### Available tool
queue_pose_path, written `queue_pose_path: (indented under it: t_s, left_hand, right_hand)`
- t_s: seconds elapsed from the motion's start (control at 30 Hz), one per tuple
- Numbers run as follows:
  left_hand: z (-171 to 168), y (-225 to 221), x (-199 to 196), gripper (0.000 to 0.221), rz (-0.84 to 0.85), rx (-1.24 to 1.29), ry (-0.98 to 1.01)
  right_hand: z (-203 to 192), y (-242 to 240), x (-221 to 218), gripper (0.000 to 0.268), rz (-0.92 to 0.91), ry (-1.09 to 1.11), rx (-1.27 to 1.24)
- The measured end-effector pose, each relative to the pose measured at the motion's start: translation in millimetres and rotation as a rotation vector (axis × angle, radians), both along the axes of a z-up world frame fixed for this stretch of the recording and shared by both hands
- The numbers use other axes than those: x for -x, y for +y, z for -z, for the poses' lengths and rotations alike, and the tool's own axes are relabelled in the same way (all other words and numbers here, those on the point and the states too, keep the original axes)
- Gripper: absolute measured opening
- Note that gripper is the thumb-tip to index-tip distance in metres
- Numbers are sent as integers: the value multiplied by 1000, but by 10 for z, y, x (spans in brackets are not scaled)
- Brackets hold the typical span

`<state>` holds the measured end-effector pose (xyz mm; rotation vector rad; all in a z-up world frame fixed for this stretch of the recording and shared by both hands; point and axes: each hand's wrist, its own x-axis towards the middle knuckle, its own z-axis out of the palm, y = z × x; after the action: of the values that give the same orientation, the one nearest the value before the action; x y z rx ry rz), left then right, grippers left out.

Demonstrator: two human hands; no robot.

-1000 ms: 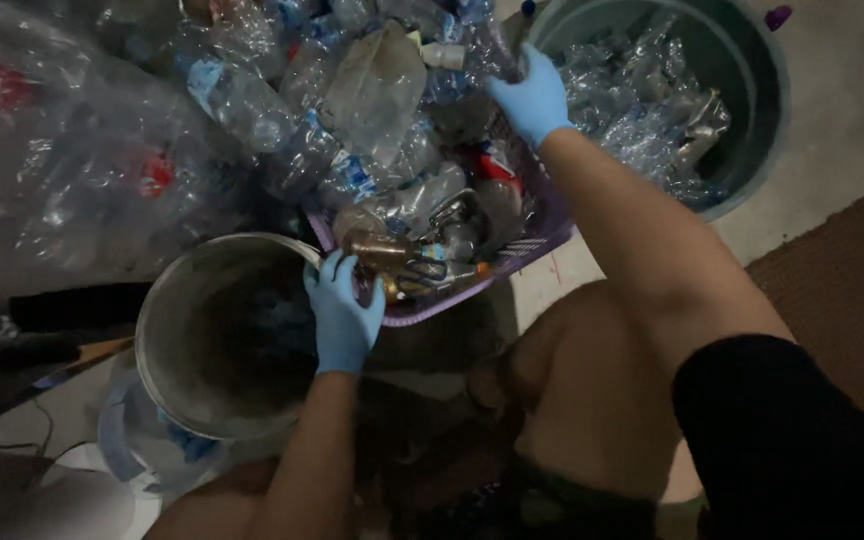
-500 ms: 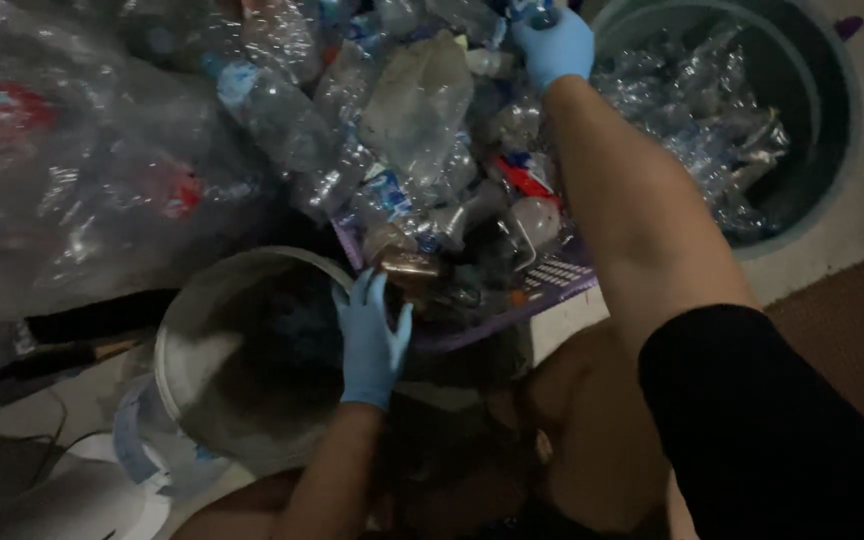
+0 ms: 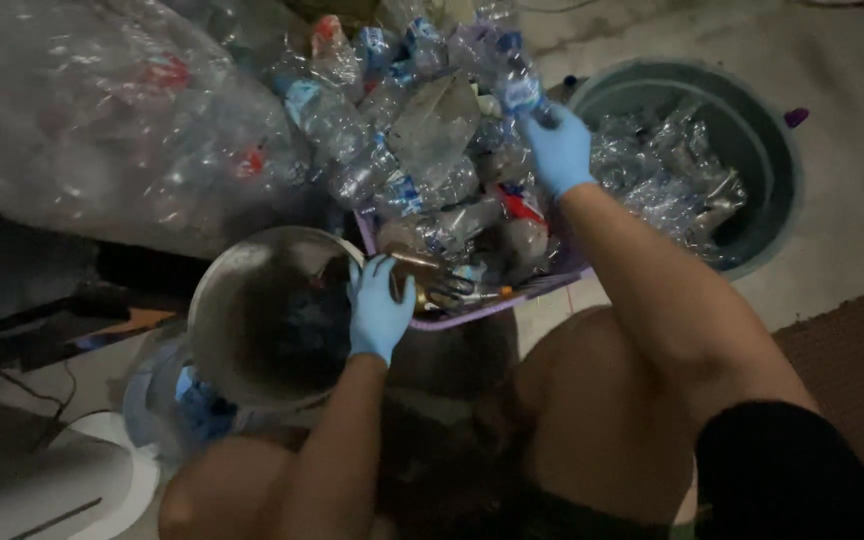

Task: Sorting plastic bottles by removing caps and placing them into separate containers for recycling

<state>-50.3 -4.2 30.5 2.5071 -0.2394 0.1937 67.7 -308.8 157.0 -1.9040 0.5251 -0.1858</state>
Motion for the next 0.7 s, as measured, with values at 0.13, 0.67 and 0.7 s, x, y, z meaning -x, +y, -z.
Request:
queue_pose_path:
  t_s: [0.13,0.67,0.7]
  left_hand:
    - [245,86,-106,27,-80,65,-268]
    - [-1397,429,285,35,-54,610,6]
    - [-1567,461,325,34,50,468,-78]
  right_hand:
    - [-404,463,847,22,-59,-167,96]
    - [-666,1349,2086,29,-529,-275,-276]
    - [-636,1357,2044,32,-599,-289,-308]
